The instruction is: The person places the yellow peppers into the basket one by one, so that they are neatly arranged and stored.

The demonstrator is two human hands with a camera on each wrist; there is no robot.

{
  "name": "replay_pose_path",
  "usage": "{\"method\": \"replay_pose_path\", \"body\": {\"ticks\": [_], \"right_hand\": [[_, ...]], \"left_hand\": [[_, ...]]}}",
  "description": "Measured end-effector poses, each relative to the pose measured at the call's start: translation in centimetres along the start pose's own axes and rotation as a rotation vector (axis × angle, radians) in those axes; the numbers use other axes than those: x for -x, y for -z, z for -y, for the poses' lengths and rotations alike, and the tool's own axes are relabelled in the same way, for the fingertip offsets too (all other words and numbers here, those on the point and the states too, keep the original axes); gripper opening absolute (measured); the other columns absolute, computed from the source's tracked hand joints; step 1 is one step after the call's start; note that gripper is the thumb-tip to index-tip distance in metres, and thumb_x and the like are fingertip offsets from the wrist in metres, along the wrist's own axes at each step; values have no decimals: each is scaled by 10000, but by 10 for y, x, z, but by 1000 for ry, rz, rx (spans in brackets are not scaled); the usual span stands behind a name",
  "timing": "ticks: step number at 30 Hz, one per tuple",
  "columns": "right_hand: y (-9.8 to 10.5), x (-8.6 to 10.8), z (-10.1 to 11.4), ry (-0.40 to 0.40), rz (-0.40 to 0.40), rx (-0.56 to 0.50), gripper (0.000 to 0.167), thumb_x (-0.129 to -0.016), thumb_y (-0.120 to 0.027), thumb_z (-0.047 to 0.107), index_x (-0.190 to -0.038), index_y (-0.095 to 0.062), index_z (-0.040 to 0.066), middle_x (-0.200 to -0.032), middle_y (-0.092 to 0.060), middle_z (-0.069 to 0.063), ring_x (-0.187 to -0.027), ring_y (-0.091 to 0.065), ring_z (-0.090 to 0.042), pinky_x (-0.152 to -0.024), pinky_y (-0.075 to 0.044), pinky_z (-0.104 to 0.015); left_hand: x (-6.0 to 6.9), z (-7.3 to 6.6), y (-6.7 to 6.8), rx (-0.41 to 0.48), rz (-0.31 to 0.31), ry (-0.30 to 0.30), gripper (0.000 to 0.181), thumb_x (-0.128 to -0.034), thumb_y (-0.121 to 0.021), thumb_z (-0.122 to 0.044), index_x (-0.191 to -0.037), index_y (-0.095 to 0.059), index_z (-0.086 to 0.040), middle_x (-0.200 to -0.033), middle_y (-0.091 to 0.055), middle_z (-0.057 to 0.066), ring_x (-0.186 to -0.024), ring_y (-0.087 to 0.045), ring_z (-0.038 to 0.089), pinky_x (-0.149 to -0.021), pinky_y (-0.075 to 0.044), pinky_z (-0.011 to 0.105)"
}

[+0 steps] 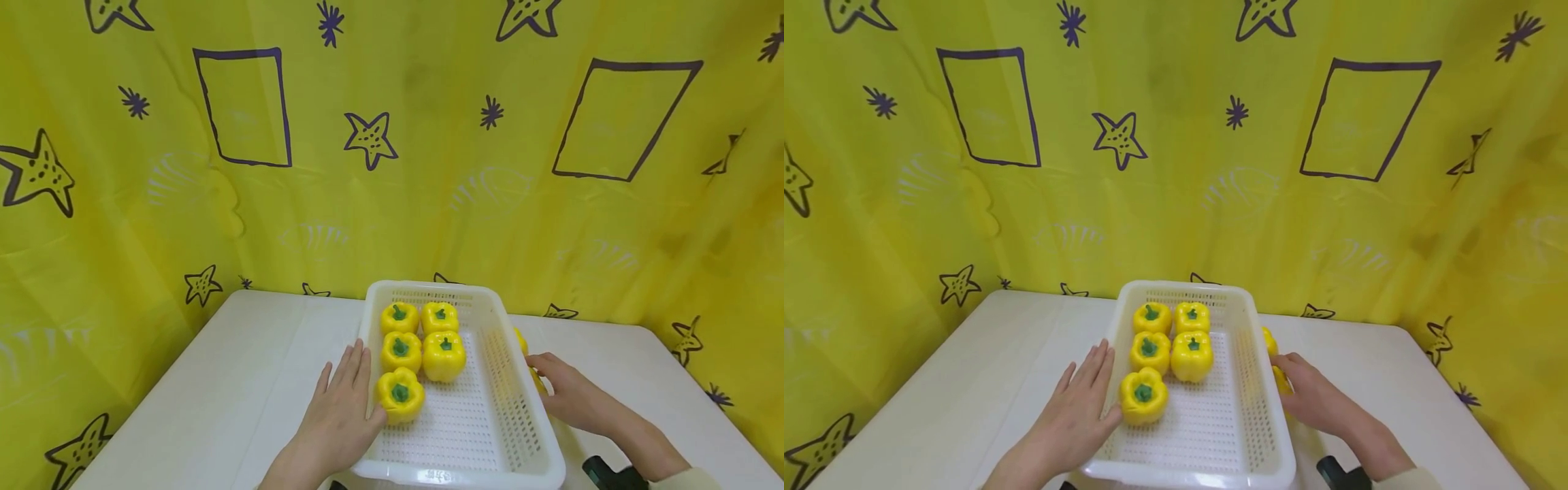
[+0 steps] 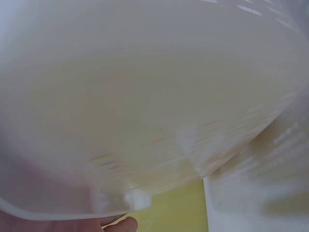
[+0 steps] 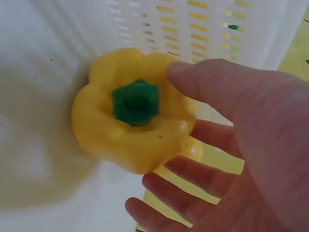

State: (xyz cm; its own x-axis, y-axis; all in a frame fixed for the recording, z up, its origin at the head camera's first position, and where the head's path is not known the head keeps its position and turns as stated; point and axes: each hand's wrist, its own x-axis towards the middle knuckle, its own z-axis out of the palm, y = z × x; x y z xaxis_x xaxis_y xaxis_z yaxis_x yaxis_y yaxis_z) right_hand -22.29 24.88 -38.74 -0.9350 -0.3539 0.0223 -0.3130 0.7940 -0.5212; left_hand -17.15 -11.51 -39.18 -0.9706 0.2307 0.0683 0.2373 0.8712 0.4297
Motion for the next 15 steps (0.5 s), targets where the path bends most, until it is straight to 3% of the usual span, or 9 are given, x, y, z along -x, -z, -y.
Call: {"method": "replay_pose_path", "body": {"ticks": [5, 10, 15], "right_hand": [[-5, -3, 2, -14, 10, 5, 648, -798, -797, 396, -1317, -577, 76, -1308, -564, -153, -1147, -555, -313, -887, -500, -525], [-10, -6, 2, -7, -9, 10, 659, -795, -798, 399, -1321, -559, 82, -1288, -561, -145, -1149, -552, -312, -909, -497, -550], [-10, -6, 1, 25, -29, 28, 663, -785, -804, 398, -1313, -532, 103, -1229, -546, -112, -1082, -530, -259, -873, -501, -481]], "left_hand": [[1, 0, 1, -2, -5, -1, 772, -943, -449, -400, -1570, -212, -18, -1673, -92, 126, -1552, -107, 306, -1227, -93, 598], [2, 1, 1, 8, 1, 0, 770, -944, -453, -395, -1569, -213, -15, -1672, -94, 134, -1550, -110, 313, -1224, -92, 606], [1, 1, 0, 2, -3, -5, 768, -948, -451, -399, -1570, -212, -18, -1673, -91, 129, -1552, -106, 306, -1225, -91, 603]]}}
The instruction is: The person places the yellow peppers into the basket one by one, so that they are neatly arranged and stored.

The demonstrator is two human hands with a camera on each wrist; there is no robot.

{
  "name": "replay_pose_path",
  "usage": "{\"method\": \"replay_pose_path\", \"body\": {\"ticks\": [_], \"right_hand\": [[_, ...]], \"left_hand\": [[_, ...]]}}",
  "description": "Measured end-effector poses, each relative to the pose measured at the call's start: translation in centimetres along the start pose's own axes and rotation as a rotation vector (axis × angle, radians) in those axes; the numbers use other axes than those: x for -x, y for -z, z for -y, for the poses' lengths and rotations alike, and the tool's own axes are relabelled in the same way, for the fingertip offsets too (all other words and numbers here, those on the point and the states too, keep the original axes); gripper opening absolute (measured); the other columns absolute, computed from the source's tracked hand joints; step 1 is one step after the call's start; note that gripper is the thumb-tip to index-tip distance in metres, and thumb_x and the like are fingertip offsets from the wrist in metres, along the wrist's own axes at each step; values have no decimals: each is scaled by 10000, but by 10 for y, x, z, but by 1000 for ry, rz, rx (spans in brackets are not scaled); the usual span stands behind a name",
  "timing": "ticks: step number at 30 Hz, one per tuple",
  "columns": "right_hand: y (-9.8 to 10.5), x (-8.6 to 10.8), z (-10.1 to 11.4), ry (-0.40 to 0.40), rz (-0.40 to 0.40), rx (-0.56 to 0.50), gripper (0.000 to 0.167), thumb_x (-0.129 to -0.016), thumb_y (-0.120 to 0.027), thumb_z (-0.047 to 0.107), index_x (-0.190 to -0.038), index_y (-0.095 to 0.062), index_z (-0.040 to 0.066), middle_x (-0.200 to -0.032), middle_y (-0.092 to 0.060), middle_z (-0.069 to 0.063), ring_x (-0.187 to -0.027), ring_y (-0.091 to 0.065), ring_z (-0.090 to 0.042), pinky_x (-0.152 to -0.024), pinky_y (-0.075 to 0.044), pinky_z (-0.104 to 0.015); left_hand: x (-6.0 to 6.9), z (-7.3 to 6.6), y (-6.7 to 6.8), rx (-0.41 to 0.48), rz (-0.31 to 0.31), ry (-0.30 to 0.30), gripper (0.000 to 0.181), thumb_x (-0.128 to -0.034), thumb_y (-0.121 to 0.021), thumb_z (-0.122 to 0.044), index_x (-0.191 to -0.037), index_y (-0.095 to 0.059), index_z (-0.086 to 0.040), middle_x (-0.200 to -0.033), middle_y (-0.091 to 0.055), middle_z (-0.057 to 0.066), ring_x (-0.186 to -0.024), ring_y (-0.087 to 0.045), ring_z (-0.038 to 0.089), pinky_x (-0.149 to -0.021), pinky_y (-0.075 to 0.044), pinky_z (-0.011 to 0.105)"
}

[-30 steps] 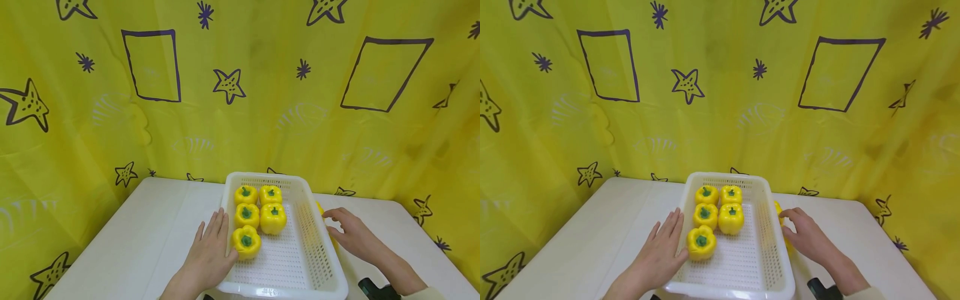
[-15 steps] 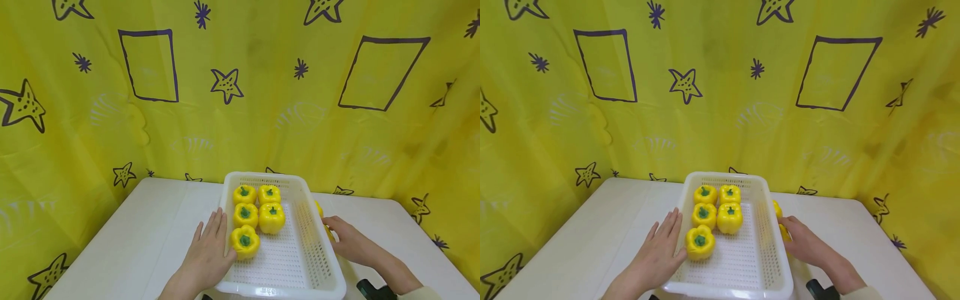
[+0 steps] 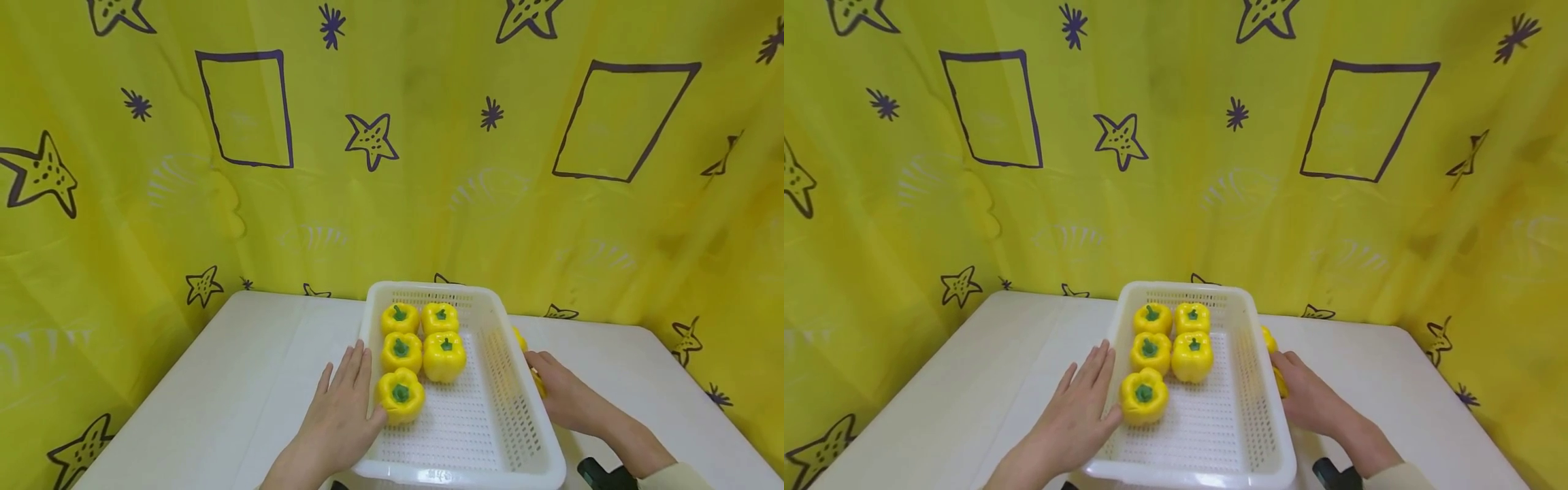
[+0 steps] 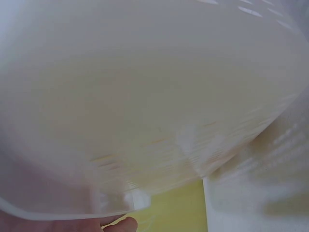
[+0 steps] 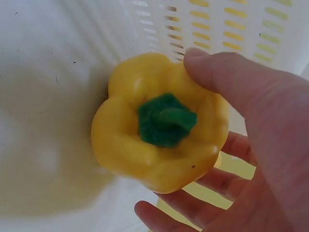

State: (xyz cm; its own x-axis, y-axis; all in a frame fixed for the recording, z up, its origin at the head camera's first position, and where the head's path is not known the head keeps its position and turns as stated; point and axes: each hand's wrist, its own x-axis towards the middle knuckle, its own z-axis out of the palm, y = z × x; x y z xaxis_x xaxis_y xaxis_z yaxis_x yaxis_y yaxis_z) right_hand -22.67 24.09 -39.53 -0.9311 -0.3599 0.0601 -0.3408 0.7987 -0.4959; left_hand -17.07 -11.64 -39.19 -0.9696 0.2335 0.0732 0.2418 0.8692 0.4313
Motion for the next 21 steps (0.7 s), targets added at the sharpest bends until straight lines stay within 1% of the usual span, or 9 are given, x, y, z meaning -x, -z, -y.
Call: {"method": "replay_pose_path", "body": {"ticks": [4, 9, 12, 16, 18, 21], "right_hand": [[1, 3, -3, -1, 8, 4, 646, -779, -805, 409, -1298, -547, 124, -1214, -535, -103, -1039, -512, -235, -824, -488, -424], [5, 9, -9, -65, 37, 27, 587, -785, -793, 438, -1236, -578, 130, -1155, -542, -85, -946, -507, -196, -768, -472, -368], [10, 13, -12, -102, 53, 28, 574, -809, -776, 432, -1246, -587, 111, -1165, -564, -97, -951, -532, -204, -780, -497, -384], [18, 15, -15, -138, 84, 14, 562, -870, -724, 394, -1307, -587, 69, -1186, -602, -123, -983, -564, -231, -793, -516, -409], [21, 15, -17, -148, 101, 10, 561, -900, -690, 384, -1323, -578, 33, -1213, -619, -150, -1020, -585, -259, -812, -535, -448], [25, 15, -19, -175, 124, 13, 567, -934, -631, 420, -1319, -577, 8, -1232, -642, -151, -1054, -598, -274, -854, -537, -496]], "left_hand": [[0, 0, -1, -10, -3, 0, 766, -948, -447, -401, -1570, -215, -20, -1674, -92, 122, -1553, -106, 301, -1226, -94, 599], [0, -1, -1, -14, -6, -1, 764, -944, -451, -397, -1566, -225, -15, -1673, -106, 125, -1551, -118, 303, -1224, -104, 603], [0, -1, -1, -12, -3, -1, 765, -945, -451, -396, -1567, -222, -15, -1673, -104, 126, -1551, -115, 304, -1225, -100, 601], [-1, -1, -1, -4, 1, 0, 766, -947, -455, -397, -1569, -216, -19, -1674, -96, 122, -1552, -108, 303, -1227, -94, 599], [-1, -1, -1, -1, 0, 0, 768, -947, -457, -397, -1570, -215, -18, -1675, -93, 122, -1552, -107, 303, -1226, -96, 601], [0, 0, 0, 4, 3, -1, 769, -947, -459, -394, -1570, -211, -15, -1674, -90, 125, -1552, -103, 306, -1223, -96, 606]]}}
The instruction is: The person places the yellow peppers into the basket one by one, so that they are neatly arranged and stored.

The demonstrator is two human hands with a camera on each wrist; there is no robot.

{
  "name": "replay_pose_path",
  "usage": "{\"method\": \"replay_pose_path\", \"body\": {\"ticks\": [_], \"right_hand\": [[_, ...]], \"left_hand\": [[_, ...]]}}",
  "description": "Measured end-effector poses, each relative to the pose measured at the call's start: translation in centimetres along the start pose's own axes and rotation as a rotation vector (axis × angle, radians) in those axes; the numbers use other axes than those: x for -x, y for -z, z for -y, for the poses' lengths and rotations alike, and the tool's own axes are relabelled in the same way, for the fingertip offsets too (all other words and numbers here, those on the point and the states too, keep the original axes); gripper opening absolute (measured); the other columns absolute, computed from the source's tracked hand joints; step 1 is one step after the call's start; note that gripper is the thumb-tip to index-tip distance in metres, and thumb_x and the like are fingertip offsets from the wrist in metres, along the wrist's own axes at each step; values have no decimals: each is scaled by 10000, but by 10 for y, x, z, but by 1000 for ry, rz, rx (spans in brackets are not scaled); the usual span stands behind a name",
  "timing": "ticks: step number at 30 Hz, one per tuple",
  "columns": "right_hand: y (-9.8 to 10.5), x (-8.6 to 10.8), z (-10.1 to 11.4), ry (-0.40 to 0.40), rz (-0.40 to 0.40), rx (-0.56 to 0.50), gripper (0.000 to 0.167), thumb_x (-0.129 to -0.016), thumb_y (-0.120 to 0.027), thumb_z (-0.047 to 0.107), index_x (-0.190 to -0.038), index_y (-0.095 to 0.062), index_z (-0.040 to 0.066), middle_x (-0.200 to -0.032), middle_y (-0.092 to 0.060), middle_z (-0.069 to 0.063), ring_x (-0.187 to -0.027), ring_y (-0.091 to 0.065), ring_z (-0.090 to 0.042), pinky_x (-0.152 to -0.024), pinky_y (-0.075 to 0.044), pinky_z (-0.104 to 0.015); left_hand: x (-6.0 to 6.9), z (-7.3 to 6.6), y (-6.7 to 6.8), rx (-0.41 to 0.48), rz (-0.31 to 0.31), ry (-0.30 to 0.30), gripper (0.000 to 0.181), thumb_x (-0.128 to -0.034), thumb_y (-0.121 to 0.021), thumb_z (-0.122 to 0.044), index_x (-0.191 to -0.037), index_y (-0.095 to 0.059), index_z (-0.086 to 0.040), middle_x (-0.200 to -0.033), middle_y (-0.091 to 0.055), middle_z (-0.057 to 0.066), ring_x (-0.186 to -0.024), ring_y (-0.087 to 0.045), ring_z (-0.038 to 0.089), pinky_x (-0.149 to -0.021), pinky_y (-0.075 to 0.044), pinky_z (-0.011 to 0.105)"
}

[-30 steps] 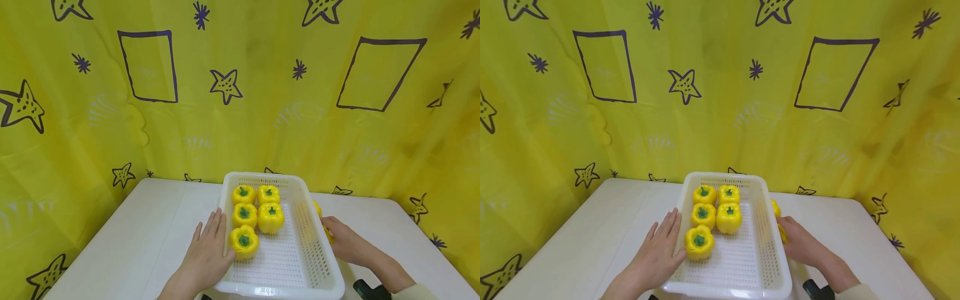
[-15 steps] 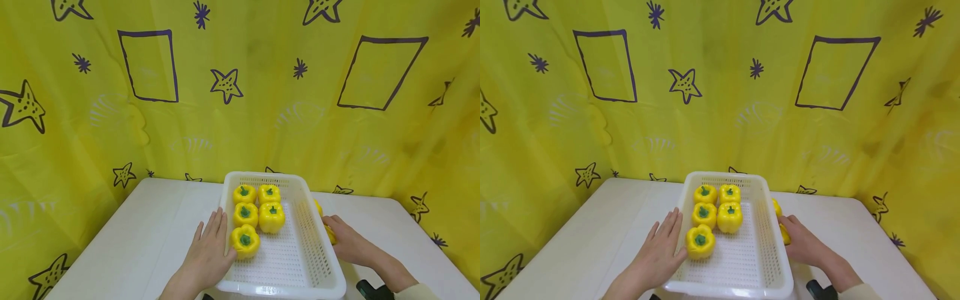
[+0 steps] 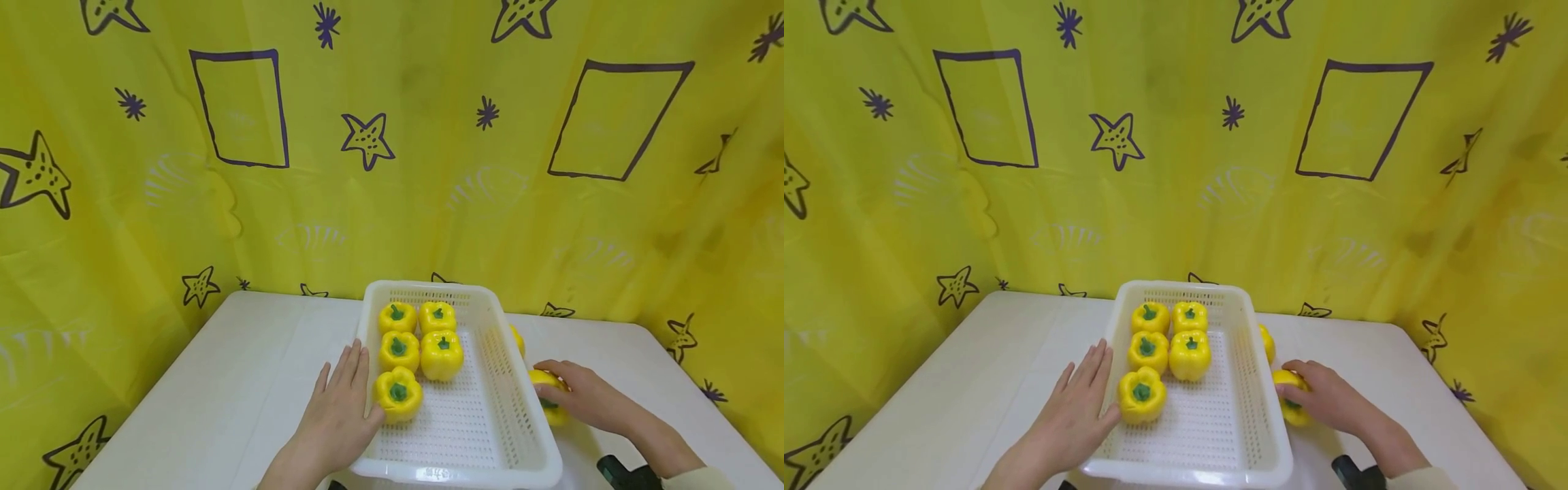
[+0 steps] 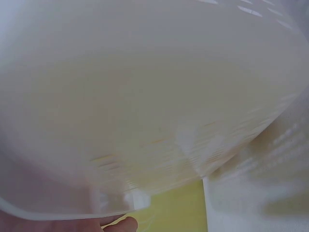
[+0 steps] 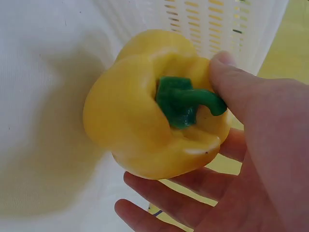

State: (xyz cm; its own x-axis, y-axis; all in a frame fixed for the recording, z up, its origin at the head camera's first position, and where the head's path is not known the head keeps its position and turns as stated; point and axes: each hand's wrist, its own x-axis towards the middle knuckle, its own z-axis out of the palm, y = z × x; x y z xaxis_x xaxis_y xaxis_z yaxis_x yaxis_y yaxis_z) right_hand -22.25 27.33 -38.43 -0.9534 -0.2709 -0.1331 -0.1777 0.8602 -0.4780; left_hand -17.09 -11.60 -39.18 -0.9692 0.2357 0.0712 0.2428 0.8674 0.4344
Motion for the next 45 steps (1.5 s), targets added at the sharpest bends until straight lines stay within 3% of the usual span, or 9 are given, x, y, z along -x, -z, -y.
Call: {"method": "replay_pose_path", "body": {"ticks": [7, 14, 16, 20, 23, 27, 37, 45], "right_hand": [[2, -3, -7, -39, -14, 5, 453, -1020, -480, 425, -1250, -625, 62, -1112, -677, -68, -949, -573, -211, -781, -483, -391], [-4, -6, -11, 51, -232, 59, 383, -1014, -539, 230, -1308, -586, -10, -1192, -652, -208, -1016, -623, -331, -811, -532, -496], [-5, -7, -10, 60, -258, 58, 386, -1012, -543, 225, -1315, -591, -9, -1214, -637, -220, -1056, -613, -378, -832, -526, -538], [-4, -7, -6, 25, -235, 41, 517, -978, -590, 374, -1331, -579, -3, -1276, -605, -248, -1159, -564, -460, -873, -505, -603], [-4, -8, -4, 3, -201, 43, 618, -896, -691, 411, -1330, -552, -7, -1232, -619, -229, -1079, -589, -400, -840, -526, -539], [-6, -10, -3, 12, -198, 55, 614, -833, -759, 317, -1302, -537, -12, -1158, -632, -180, -969, -577, -280, -790, -517, -443], [-4, -6, -4, 46, -258, 117, 588, -804, -790, 302, -1270, -581, 10, -1097, -634, -172, -906, -577, -250, -743, -515, -427], [8, -3, 3, 104, -303, 150, 555, -820, -779, 322, -1265, -611, 37, -1142, -618, -234, -919, -603, -287, -743, -532, -485]], "left_hand": [[1, 2, 0, 5, 3, 7, 771, -946, -463, -394, -1569, -212, -15, -1673, -94, 128, -1552, -105, 310, -1222, -91, 612], [0, 0, 0, 7, -5, 4, 764, -944, -459, -385, -1570, -214, -21, -1674, -87, 121, -1552, -106, 303, -1223, -93, 607], [0, 0, 0, 7, -9, 1, 762, -945, -457, -384, -1570, -215, -20, -1674, -87, 120, -1552, -106, 302, -1223, -96, 607], [0, 0, 0, 7, -12, 0, 762, -945, -457, -385, -1571, -214, -24, -1675, -88, 116, -1553, -106, 298, -1223, -95, 607], [0, 0, -1, 7, -9, 3, 766, -944, -459, -387, -1572, -212, -26, -1675, -87, 117, -1553, -105, 298, -1224, -91, 606], [0, 0, -1, 6, -3, 7, 767, -942, -460, -387, -1571, -213, -24, -1675, -90, 119, -1553, -105, 301, -1224, -92, 605], [-1, -1, 0, 12, 13, 16, 770, -938, -457, -387, -1572, -211, -26, -1675, -86, 120, -1552, -106, 303, -1225, -87, 606], [0, 0, 0, 3, 8, 18, 772, -935, -454, -388, -1571, -213, -24, -1675, -88, 121, -1552, -108, 302, -1226, -92, 602]]}}
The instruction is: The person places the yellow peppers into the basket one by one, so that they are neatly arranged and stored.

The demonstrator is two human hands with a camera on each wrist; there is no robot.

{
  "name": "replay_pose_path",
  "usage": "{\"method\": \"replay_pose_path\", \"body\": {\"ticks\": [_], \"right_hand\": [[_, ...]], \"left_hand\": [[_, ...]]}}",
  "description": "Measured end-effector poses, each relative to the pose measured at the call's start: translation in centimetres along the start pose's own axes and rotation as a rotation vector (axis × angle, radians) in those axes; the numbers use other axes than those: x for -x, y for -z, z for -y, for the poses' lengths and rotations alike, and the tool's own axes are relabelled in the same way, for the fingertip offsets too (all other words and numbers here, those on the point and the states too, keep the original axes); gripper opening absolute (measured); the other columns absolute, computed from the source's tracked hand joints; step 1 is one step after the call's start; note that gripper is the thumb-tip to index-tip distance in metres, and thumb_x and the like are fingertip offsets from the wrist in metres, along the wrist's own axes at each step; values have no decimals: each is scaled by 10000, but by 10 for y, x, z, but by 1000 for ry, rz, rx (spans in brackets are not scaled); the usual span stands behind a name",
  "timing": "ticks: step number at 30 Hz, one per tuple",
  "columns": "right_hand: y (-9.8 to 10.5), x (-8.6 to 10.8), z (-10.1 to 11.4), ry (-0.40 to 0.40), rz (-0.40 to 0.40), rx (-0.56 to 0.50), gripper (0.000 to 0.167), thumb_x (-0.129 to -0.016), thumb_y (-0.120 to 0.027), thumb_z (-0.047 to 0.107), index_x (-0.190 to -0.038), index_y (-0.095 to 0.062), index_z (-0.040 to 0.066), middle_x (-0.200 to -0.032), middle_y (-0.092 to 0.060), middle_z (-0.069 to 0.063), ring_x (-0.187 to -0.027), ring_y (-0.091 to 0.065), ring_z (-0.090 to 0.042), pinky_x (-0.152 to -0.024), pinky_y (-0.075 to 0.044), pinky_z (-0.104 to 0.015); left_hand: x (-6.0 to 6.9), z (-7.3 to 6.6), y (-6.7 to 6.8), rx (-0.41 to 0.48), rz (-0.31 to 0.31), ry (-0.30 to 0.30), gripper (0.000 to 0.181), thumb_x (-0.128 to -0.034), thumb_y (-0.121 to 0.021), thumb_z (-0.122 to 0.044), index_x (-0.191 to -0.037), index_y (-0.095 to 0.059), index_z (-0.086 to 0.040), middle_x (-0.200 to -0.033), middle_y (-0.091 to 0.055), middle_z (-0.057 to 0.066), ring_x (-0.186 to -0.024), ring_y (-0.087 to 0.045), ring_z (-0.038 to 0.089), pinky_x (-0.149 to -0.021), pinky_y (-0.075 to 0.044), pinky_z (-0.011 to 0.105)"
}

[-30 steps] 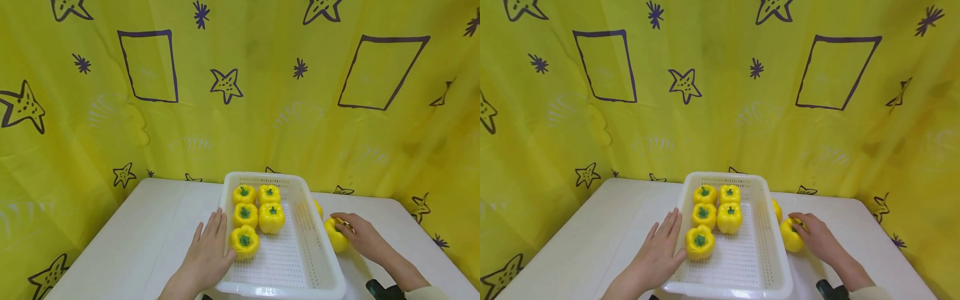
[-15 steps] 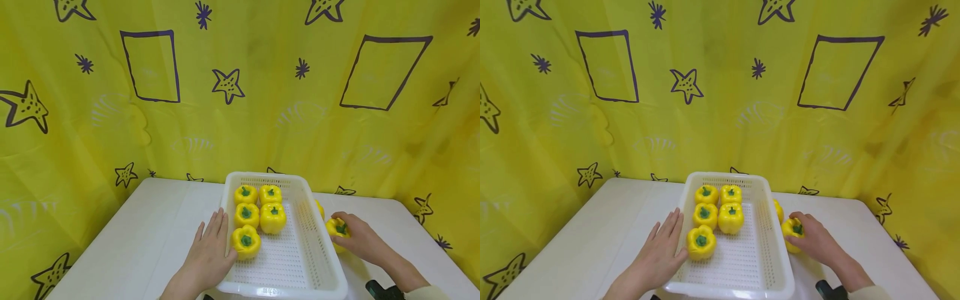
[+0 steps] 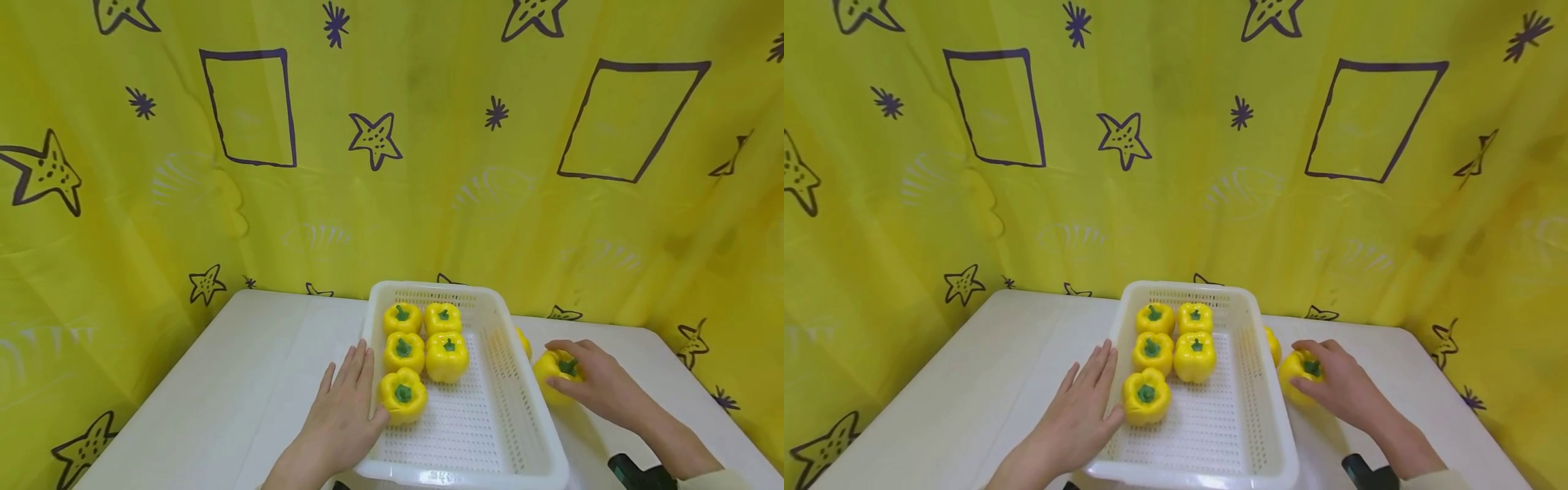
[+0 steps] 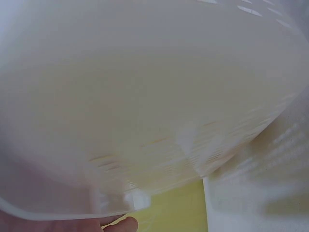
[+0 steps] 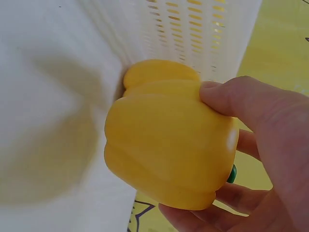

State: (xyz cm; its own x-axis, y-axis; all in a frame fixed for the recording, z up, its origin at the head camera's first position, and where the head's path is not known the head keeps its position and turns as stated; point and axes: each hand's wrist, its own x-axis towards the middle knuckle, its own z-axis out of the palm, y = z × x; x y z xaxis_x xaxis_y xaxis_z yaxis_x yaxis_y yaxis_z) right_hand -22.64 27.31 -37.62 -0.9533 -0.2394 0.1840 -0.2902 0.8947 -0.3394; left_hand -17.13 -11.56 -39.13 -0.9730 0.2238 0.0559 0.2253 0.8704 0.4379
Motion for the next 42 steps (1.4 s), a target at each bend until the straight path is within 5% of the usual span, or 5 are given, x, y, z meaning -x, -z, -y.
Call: {"method": "replay_pose_path", "body": {"ticks": [23, 42], "right_hand": [[35, -4, 21, 70, -50, 18, 470, -865, -755, 291, -1275, -656, 84, -1102, -553, -255, -798, -544, -226, -611, -431, -321], [45, -11, 55, 301, -189, 39, 378, -785, -810, 135, -1148, -707, 118, -1171, -609, -99, -945, -621, -241, -695, -552, -282]], "left_hand": [[1, 1, -1, 5, -18, -21, 763, -941, -452, -374, -1567, -213, -9, -1672, -87, 133, -1551, -105, 306, -1226, -90, 601], [1, 0, 0, 4, -18, -22, 762, -942, -448, -377, -1569, -210, -15, -1672, -87, 129, -1552, -103, 304, -1228, -90, 597]]}}
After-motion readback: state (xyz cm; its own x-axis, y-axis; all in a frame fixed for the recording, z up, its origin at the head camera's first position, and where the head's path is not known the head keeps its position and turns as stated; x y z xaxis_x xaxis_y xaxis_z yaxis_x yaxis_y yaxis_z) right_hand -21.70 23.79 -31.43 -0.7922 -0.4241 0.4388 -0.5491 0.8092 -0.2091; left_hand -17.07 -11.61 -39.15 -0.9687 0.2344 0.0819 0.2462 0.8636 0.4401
